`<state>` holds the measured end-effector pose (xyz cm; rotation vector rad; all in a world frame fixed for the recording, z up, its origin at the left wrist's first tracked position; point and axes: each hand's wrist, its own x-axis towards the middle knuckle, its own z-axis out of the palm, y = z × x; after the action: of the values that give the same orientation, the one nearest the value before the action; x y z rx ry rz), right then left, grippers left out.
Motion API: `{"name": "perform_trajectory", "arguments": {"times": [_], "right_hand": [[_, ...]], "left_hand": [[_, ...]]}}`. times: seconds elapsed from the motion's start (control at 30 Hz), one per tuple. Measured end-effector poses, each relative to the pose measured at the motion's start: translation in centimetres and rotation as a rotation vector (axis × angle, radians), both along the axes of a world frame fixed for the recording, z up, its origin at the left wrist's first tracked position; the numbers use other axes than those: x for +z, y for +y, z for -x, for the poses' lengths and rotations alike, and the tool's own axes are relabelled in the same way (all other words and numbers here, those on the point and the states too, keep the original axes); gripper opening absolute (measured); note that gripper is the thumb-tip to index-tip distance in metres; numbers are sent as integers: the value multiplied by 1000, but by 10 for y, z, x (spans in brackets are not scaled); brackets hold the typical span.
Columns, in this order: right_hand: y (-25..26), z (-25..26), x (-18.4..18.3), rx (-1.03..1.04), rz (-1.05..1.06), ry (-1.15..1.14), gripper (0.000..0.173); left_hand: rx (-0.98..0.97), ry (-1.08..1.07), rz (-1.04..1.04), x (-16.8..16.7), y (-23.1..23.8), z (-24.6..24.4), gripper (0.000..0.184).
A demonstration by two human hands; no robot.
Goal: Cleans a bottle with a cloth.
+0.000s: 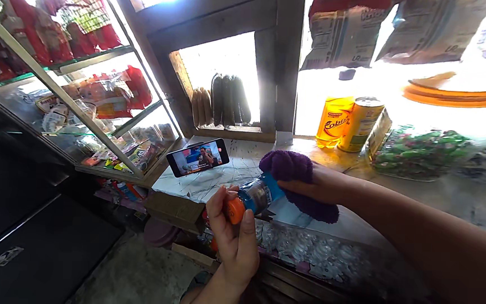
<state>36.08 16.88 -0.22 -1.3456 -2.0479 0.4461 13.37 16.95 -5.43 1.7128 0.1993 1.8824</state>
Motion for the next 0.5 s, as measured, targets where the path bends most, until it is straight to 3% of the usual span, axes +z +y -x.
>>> {"name": "perform_trajectory", "arguments": {"times": [0.43, 0.5], "right_hand": [[-1, 2, -1, 23, -67, -18, 51], [2, 2, -8, 38, -195, -22, 47]], "left_hand": [[-16, -7, 28, -2, 0, 1, 56], [-4, -3, 24, -2, 0, 1, 55]]}}
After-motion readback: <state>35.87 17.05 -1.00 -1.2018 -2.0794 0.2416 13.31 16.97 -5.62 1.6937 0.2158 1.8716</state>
